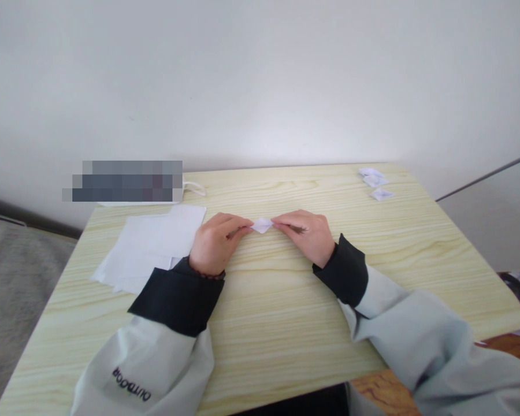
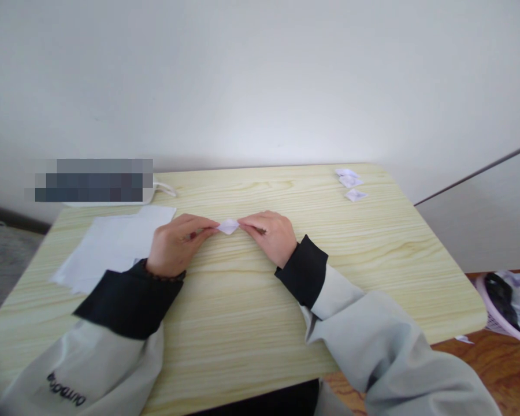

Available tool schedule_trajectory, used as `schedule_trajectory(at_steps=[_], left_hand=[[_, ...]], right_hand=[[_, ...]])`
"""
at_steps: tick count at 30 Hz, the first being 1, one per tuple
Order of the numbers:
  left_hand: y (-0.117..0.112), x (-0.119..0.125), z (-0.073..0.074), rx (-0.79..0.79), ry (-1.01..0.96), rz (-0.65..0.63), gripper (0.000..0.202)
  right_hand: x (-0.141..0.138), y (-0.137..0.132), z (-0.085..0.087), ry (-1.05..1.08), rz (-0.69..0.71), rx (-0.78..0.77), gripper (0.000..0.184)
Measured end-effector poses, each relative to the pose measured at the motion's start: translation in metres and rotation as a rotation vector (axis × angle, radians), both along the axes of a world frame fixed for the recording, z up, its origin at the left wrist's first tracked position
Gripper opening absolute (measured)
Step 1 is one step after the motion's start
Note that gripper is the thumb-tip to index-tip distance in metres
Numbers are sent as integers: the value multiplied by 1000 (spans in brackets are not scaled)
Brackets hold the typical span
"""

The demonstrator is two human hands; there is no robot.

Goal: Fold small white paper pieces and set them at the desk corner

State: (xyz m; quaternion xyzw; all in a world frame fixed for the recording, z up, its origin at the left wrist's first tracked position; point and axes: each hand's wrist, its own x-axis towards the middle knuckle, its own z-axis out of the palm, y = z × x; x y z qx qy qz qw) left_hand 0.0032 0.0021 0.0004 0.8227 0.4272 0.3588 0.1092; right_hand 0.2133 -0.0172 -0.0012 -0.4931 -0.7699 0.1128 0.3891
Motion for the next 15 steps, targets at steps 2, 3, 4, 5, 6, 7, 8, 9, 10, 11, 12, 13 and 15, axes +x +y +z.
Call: schedule_trajectory(at_steps=[2, 3, 4, 5, 6, 7, 8, 9, 10, 11, 12, 13, 15], left_hand=[[1, -1, 0, 11, -24, -43, 14], [1, -1, 0, 17, -29, -60, 15], [1, -1, 0, 22, -28, -75, 16], [1, -2, 0, 24, -19, -94, 17], [1, -2, 0, 24, -7, -113, 17], [1, -2, 0, 22, 0, -131, 18], [0, -2, 1, 18, 4, -143, 18], [0, -1, 1, 12, 4, -147, 17], [0, -1, 1, 8, 3, -144, 17], [0, 0, 1, 6, 3, -135, 17], [0, 0, 1, 10, 7, -126, 16], [0, 0, 1, 19, 18, -121, 16], [0, 0, 0, 49, 54, -118, 18]], right_hand=[[0, 0, 0, -14, 31, 8, 13], [0, 0, 1, -18, 47, 12, 13], [0, 1, 1, -20, 64, 17, 13], [-1, 1, 1, -22, 79, 22, 14], [-1, 1, 1, -23, 92, 26, 14], [-1, 1, 1, -24, 103, 27, 14], [-1, 1, 0, -24, 109, 25, 14], [-1, 2, 0, -24, 111, 19, 15], [-2, 2, 0, -23, 108, 6, 14], [-2, 1, 0, -17, 99, -9, 14], [-2, 1, -1, -8, 84, -25, 13], [-2, 1, -1, 1, 67, -38, 12], [-3, 1, -1, 4, 42, -53, 11]])
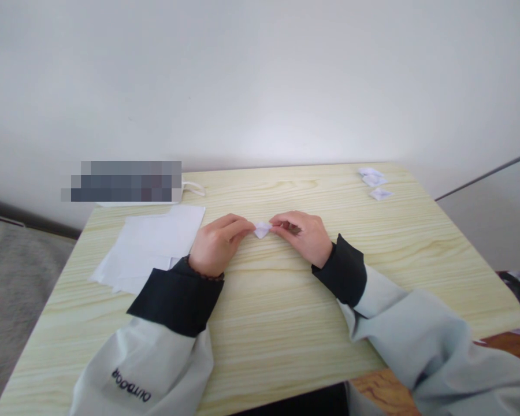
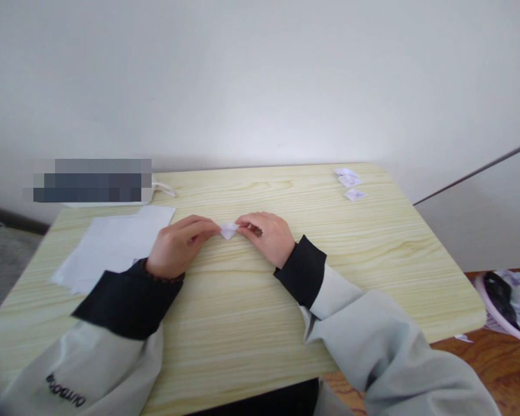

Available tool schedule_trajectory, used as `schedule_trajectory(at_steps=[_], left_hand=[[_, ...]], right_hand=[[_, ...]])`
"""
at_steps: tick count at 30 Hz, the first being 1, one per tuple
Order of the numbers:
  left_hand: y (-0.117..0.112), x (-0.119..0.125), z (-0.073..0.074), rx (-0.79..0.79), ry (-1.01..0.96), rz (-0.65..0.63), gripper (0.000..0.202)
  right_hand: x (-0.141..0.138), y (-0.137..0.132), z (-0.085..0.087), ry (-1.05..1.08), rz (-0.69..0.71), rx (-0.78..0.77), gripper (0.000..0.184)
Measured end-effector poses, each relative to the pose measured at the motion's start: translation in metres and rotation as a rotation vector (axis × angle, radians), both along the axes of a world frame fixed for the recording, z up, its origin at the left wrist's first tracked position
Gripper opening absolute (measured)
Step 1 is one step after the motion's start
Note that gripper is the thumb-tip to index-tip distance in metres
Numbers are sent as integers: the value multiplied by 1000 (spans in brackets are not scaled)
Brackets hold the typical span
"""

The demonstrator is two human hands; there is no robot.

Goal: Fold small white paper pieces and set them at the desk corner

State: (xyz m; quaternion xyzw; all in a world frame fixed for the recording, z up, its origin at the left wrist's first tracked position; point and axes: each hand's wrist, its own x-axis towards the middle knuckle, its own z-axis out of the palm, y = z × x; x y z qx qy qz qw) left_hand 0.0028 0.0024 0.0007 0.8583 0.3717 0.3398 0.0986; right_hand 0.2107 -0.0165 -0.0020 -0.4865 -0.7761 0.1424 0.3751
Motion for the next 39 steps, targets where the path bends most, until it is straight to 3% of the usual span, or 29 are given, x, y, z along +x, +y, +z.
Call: schedule_trajectory(at_steps=[6, 10, 16, 21, 28, 34, 39], left_hand=[[2, -5, 2, 93, 176, 38, 20], [4, -7, 5, 98, 254, -18, 20], [5, -5, 3, 70, 146, -71, 20], [4, -4, 4, -56, 41, 37, 19], [6, -5, 2, -112, 18, 63, 18], [6, -2, -1, -88, 102, 74, 14], [3, 4, 1, -24, 129, 6, 16]], right_hand=[[0, 0, 1, -25, 11, -4, 12], [1, 0, 1, -12, 7, -23, 14], [0, -1, 4, -17, 38, -10, 14], [0, 0, 2, 18, 11, -13, 11], [1, 1, 0, 65, -23, -24, 12], [6, 3, -1, 125, -148, -26, 12], [39, 6, -6, 173, -350, -32, 18]])
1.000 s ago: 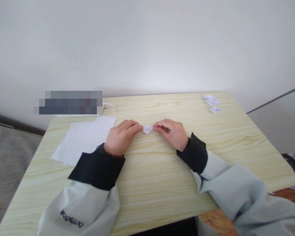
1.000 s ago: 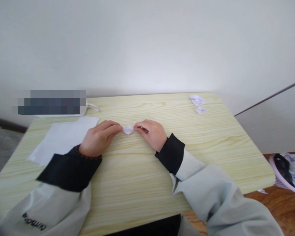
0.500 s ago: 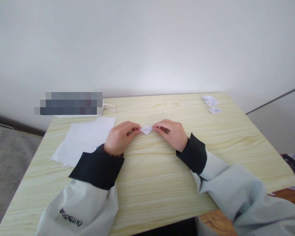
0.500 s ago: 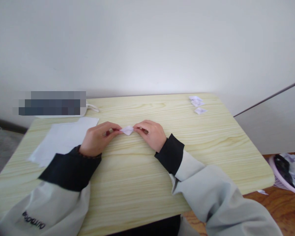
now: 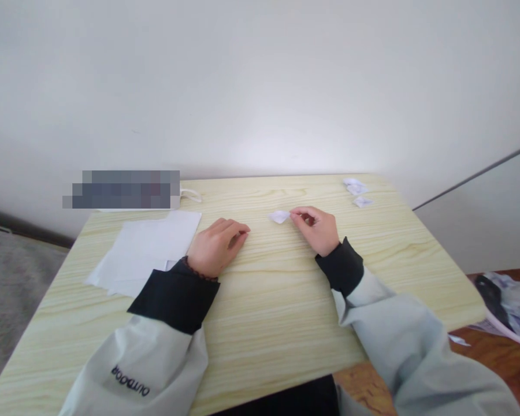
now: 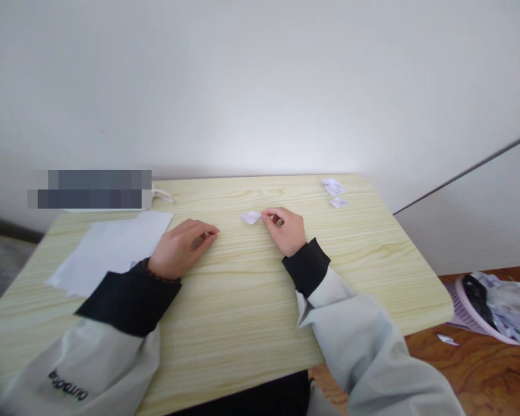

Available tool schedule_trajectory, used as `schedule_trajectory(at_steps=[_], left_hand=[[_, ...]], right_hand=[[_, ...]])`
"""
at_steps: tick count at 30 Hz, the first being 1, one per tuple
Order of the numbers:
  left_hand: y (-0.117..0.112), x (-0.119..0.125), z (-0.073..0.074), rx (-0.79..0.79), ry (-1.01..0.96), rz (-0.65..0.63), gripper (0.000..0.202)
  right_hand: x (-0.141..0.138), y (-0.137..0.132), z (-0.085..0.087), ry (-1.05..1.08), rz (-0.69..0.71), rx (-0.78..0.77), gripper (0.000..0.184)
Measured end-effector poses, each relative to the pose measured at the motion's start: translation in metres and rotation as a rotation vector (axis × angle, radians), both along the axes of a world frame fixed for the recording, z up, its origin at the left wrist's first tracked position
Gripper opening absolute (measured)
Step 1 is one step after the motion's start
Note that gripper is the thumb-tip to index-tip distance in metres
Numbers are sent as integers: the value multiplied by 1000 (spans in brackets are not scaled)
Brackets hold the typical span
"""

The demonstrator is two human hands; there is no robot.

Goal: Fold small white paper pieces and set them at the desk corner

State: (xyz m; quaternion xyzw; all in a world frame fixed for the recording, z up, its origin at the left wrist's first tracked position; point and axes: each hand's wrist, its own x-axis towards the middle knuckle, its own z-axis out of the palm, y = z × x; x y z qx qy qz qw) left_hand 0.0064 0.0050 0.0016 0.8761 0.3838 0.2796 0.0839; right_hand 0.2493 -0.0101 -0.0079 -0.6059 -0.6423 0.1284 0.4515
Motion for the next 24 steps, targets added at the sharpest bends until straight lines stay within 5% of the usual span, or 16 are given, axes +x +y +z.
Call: schedule_trajectory(at_steps=[11, 15, 24], left_hand=[[1, 6, -3, 36, 22, -30, 19], [1, 6, -2, 25, 32, -19, 20], [2, 7, -2, 27, 23, -37, 20]], right_hand=[[154, -38, -11, -3, -635, 11, 25], [181, -40, -14, -31, -634, -37, 24], [186, -35, -17, -89, -571, -15, 29]])
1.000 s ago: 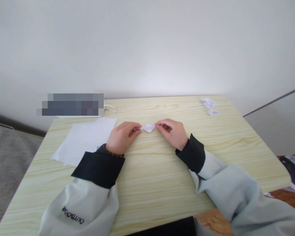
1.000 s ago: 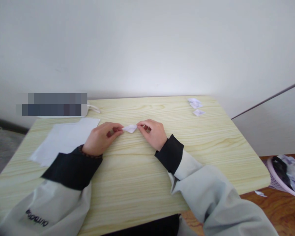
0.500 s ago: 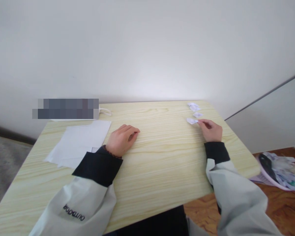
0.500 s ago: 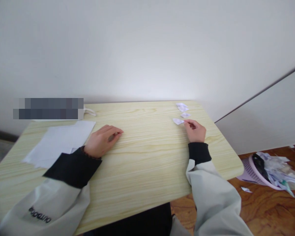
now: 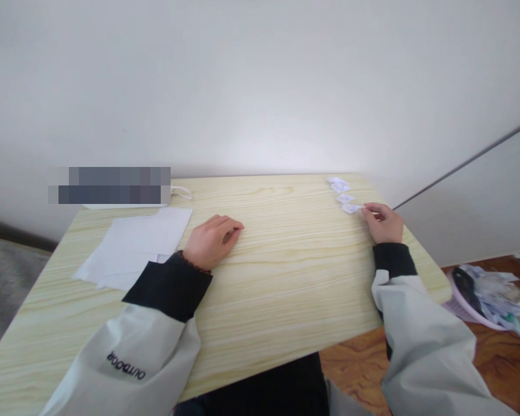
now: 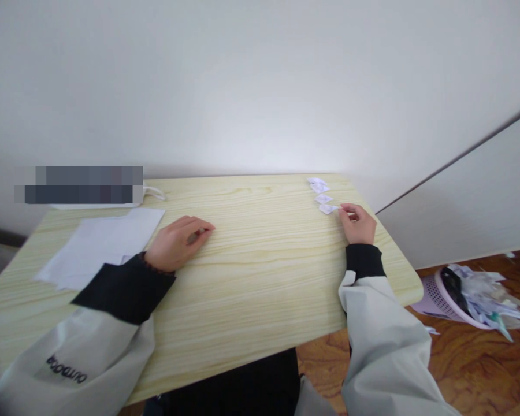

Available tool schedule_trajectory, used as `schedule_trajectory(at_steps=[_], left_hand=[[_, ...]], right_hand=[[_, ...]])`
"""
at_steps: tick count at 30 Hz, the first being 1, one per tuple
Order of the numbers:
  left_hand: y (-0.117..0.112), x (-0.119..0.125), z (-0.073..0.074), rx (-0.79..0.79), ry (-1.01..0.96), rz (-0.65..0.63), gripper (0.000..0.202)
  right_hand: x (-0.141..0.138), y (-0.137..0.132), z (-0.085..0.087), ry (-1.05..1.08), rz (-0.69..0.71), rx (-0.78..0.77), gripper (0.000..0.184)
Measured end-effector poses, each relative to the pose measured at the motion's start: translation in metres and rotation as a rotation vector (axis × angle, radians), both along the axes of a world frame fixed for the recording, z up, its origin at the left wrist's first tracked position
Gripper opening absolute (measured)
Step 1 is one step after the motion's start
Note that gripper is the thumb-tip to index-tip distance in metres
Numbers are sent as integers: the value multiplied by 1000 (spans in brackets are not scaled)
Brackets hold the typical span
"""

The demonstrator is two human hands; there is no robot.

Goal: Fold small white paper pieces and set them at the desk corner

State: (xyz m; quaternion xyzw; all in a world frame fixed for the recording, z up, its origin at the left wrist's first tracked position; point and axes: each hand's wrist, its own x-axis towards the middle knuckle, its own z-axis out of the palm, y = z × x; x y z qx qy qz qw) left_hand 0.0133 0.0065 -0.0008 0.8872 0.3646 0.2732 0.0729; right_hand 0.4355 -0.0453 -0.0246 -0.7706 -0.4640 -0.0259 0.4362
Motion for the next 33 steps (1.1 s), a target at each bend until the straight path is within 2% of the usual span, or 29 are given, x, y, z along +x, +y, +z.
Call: schedule_trajectory(at_steps=[5, 10, 14, 19, 23, 27, 30, 33], left_hand=[[-1, 1, 1, -13, 0, 2, 20], [-1, 1, 1, -10, 4, 5, 19], [-2, 1, 0, 16, 25, 5, 20], [-5, 5, 3, 32, 119, 17, 22], [-13, 10, 9, 63, 239, 170, 24], [-20, 7, 14, 62, 337, 414, 28], [-19, -5, 16, 88, 351, 662, 42], [-14, -20, 16, 81, 394, 743, 46]], right_hand=[[-2, 0, -2, -12, -46, 27, 37], [-26, 1, 1, -40, -40, 35, 33], [-61, 1, 5, -88, 68, 28, 26], [-123, 0, 9, -128, 317, 4, 20], [-176, 8, 13, -159, 518, -64, 16], [-218, 21, 17, -198, 634, -91, 15], [-237, 29, 20, -209, 662, -121, 16], [-245, 33, 22, -217, 667, -150, 16]])
